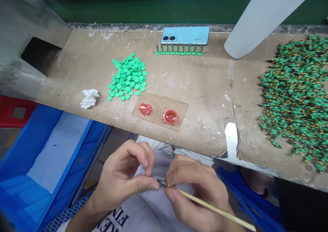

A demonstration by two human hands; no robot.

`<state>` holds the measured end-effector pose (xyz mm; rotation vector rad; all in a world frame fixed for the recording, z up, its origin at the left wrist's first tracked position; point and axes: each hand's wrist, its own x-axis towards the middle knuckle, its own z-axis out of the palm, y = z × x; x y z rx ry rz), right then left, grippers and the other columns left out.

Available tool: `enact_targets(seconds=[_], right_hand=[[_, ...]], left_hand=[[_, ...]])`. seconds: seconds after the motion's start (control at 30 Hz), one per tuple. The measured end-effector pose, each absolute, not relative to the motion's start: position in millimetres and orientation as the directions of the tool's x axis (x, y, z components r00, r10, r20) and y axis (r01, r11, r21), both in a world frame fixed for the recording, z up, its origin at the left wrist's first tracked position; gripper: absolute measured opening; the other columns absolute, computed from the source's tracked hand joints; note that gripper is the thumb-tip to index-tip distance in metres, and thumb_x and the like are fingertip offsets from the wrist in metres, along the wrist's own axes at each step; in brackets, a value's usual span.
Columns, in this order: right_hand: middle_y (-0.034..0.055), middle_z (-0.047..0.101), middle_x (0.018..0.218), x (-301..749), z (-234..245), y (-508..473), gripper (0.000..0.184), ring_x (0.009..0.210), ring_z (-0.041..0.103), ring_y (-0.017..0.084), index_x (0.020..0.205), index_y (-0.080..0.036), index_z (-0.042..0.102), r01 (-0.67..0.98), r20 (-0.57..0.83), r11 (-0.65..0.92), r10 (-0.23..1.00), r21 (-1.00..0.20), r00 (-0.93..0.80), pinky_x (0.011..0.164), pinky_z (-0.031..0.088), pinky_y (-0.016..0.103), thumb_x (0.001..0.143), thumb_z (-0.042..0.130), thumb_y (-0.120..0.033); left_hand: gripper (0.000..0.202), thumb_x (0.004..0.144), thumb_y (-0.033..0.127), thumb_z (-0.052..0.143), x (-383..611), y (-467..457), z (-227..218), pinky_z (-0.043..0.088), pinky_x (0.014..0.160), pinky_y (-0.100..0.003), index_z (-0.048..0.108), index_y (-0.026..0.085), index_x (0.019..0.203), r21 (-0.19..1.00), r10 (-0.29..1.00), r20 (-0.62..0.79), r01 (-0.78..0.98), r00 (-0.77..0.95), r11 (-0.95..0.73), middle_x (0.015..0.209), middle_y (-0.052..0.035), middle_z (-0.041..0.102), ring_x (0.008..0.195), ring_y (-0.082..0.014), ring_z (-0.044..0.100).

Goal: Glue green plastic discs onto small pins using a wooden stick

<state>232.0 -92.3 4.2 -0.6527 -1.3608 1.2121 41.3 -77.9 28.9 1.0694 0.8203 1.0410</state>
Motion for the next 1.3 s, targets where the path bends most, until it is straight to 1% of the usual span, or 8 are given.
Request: enact_targets(seconds=[0.23, 0.43, 0.53, 0.6, 0.77, 0.9, 1.07, 1.3], right_hand=[[0.0029, 0.071, 0.077, 244, 3, -90, 0.035, 0.064, 0.066, 0.018, 0.111, -0.021, 0.067, -0.189, 0.451, 0.409, 0.813, -0.893, -0.368, 0.058, 0.054, 0.032, 0.085, 0.058, 0.001], [0.0045, 0.070, 0.077, 264, 11, -99, 0.025, 0.059, 0.062, 0.020, 0.103, -0.025, 0.069, -0.031, 0.399, 0.402, 0.891, -0.915, -0.216, 0.054, 0.053, 0.038, 0.090, 0.060, -0.005], [0.0031, 0.070, 0.076, 258, 11, -93, 0.036, 0.061, 0.064, 0.018, 0.115, -0.021, 0.069, -0.094, 0.474, 0.466, 0.844, -0.880, -0.252, 0.055, 0.054, 0.034, 0.086, 0.063, -0.001], [0.0029, 0.071, 0.077, 252, 8, -90, 0.036, 0.063, 0.065, 0.017, 0.115, -0.020, 0.069, -0.125, 0.492, 0.476, 0.838, -0.871, -0.238, 0.056, 0.054, 0.033, 0.086, 0.063, 0.001], [0.0018, 0.072, 0.077, 242, 2, -88, 0.029, 0.063, 0.067, 0.015, 0.109, -0.019, 0.072, -0.252, 0.379, 0.342, 0.918, -0.905, -0.117, 0.058, 0.055, 0.031, 0.087, 0.070, -0.001], [0.0017, 0.072, 0.072, 240, 4, -86, 0.015, 0.058, 0.067, 0.015, 0.105, -0.018, 0.075, -0.344, 0.360, 0.296, 0.923, -0.891, -0.137, 0.056, 0.055, 0.029, 0.092, 0.076, -0.011], [0.0008, 0.072, 0.071, 237, 3, -87, 0.019, 0.058, 0.067, 0.015, 0.109, -0.021, 0.076, -0.362, 0.341, 0.267, 0.927, -0.893, -0.158, 0.055, 0.055, 0.029, 0.092, 0.079, -0.014], [0.0013, 0.073, 0.072, 237, 2, -88, 0.020, 0.059, 0.068, 0.016, 0.110, -0.022, 0.076, -0.358, 0.336, 0.259, 0.927, -0.897, -0.169, 0.056, 0.057, 0.030, 0.092, 0.078, -0.014]], left_hand=[[0.036, 0.086, 0.008, 0.084, 37, -76, 28, 0.044, 0.066, -0.018, 0.050, 0.020, 0.085, 0.925, 0.895, -0.116, -0.282, 0.431, 0.256, 0.083, 0.0030, 0.057, 0.075, -0.0083, 0.053], [0.038, 0.080, 0.016, 0.092, 22, -68, 28, 0.045, 0.063, -0.018, 0.054, 0.019, 0.083, 0.918, 0.963, -0.099, -0.350, 0.253, 0.186, 0.074, 0.0038, 0.059, 0.068, -0.0085, 0.054], [0.041, 0.075, 0.016, 0.095, 28, -68, 29, 0.047, 0.060, -0.019, 0.056, 0.019, 0.084, 0.914, 0.959, -0.100, -0.357, 0.267, 0.195, 0.073, 0.0032, 0.061, 0.066, -0.0094, 0.057], [0.040, 0.075, 0.017, 0.096, 35, -68, 29, 0.048, 0.060, -0.019, 0.057, 0.019, 0.083, 0.909, 0.956, -0.091, -0.369, 0.278, 0.194, 0.072, 0.0033, 0.062, 0.066, -0.0097, 0.058], [0.035, 0.075, 0.017, 0.096, 39, -67, 26, 0.050, 0.063, -0.020, 0.063, 0.019, 0.085, 0.909, 0.962, -0.040, -0.391, 0.270, 0.147, 0.071, 0.0033, 0.063, 0.069, -0.0101, 0.060], [0.033, 0.075, 0.015, 0.096, 40, -68, 22, 0.049, 0.063, -0.018, 0.066, 0.019, 0.088, 0.899, 0.955, -0.051, -0.402, 0.293, 0.172, 0.073, 0.0033, 0.065, 0.070, -0.0089, 0.060], [0.035, 0.070, 0.010, 0.097, 44, -72, 21, 0.049, 0.063, -0.017, 0.067, 0.019, 0.086, 0.891, 0.948, -0.091, -0.400, 0.305, 0.214, 0.074, 0.0034, 0.066, 0.069, -0.0086, 0.060], [0.035, 0.073, 0.018, 0.097, 44, -72, 21, 0.049, 0.061, -0.019, 0.064, 0.019, 0.084, 0.904, 0.951, -0.107, -0.369, 0.292, 0.215, 0.072, 0.0029, 0.064, 0.067, -0.0098, 0.059]])
